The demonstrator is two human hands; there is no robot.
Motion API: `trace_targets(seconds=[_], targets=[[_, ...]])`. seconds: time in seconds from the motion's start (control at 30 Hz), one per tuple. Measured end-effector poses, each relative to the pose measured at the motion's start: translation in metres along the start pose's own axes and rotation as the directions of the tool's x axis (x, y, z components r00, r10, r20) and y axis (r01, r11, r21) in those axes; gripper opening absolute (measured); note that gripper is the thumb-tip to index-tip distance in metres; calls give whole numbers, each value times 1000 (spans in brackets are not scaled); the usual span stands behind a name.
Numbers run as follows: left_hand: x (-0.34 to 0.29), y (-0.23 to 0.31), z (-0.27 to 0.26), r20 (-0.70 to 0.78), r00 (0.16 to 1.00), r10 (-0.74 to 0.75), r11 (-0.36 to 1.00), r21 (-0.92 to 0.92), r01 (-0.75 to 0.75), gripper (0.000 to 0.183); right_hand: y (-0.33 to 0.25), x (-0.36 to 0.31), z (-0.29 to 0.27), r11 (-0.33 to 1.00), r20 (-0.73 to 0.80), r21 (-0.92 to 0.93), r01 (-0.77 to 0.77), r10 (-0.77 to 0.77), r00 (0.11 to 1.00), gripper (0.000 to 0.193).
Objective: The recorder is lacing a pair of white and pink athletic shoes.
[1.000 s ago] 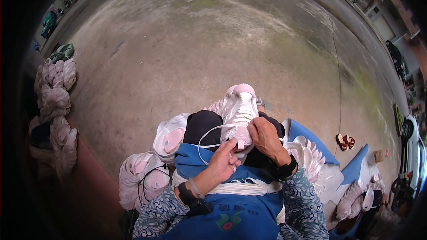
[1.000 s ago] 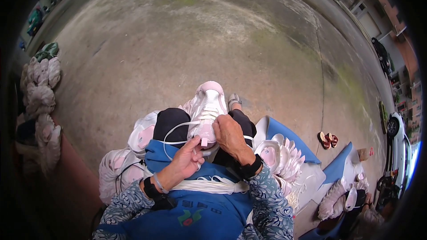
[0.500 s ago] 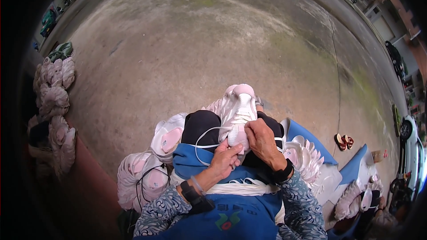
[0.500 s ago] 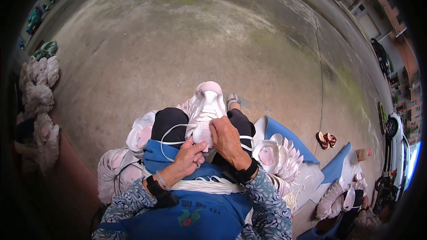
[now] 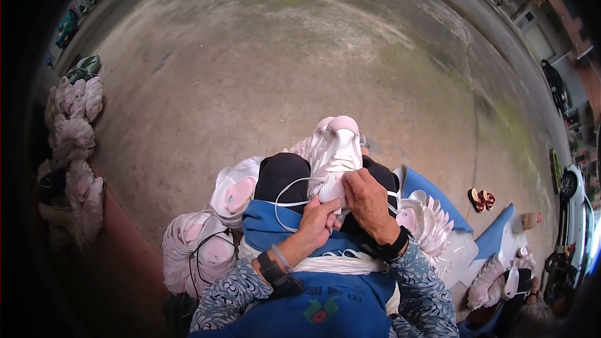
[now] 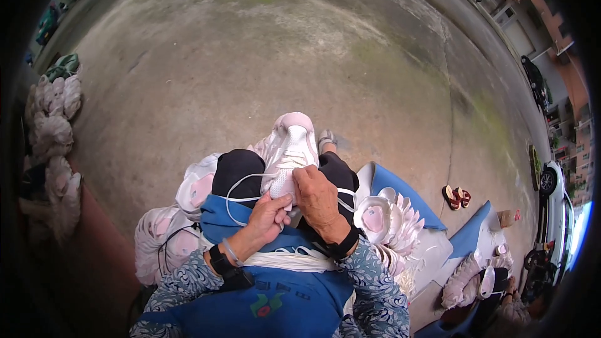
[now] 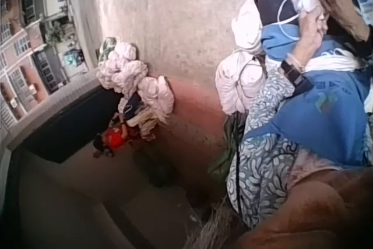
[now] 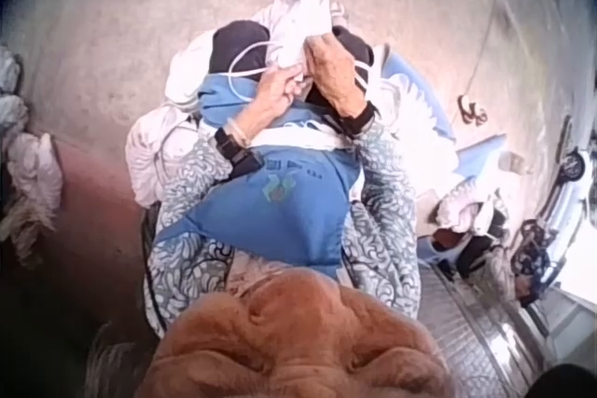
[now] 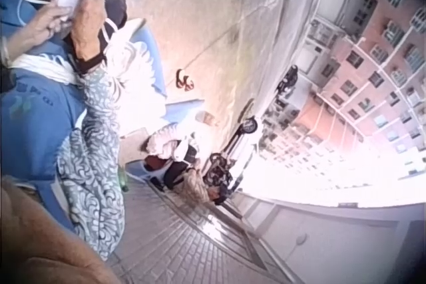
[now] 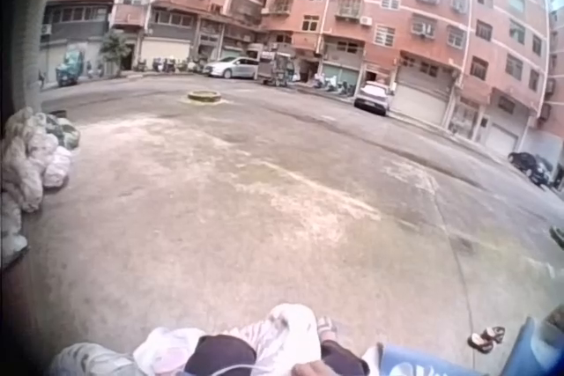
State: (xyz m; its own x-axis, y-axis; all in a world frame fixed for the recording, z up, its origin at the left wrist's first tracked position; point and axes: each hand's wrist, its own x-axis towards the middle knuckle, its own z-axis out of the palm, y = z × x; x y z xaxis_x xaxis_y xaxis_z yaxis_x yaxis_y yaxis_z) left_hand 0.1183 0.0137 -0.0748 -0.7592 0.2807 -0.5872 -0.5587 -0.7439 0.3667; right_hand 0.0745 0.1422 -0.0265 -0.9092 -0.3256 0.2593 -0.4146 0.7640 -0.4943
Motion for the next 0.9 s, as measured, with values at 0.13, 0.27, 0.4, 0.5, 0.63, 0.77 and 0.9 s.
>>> trace_targets(seconds=[0.13,0.27,0.4,0.5,0.63,0.77,0.9], targets=[[-1,3,-1,11,1000,-23,999,-48,24,22,3,3,16,997,-94,75,-6,13,995,15],[-1,5,-7,16,997,-73,996,-57,73,20,-2,6,6,997,-71,-32,68,-70,995,14],[-1,2,-7,32,995,-95,994,-60,97,21,-12,13,-1,978,42,-124,167,-163,986,12],[-4,5,-4,31,994,-102,993,-49,103,22,-15,17,2,967,115,-224,124,-100,988,11],[-6,8,-2,26,996,-89,994,-58,90,18,-17,27,7,947,187,-291,135,-82,979,10],[-4,4,-4,-25,994,-106,991,-85,103,24,-19,31,8,869,244,-401,291,-205,948,14],[-2,3,-8,26,992,-121,990,-69,123,27,-12,31,8,880,180,-341,330,-283,942,12]])
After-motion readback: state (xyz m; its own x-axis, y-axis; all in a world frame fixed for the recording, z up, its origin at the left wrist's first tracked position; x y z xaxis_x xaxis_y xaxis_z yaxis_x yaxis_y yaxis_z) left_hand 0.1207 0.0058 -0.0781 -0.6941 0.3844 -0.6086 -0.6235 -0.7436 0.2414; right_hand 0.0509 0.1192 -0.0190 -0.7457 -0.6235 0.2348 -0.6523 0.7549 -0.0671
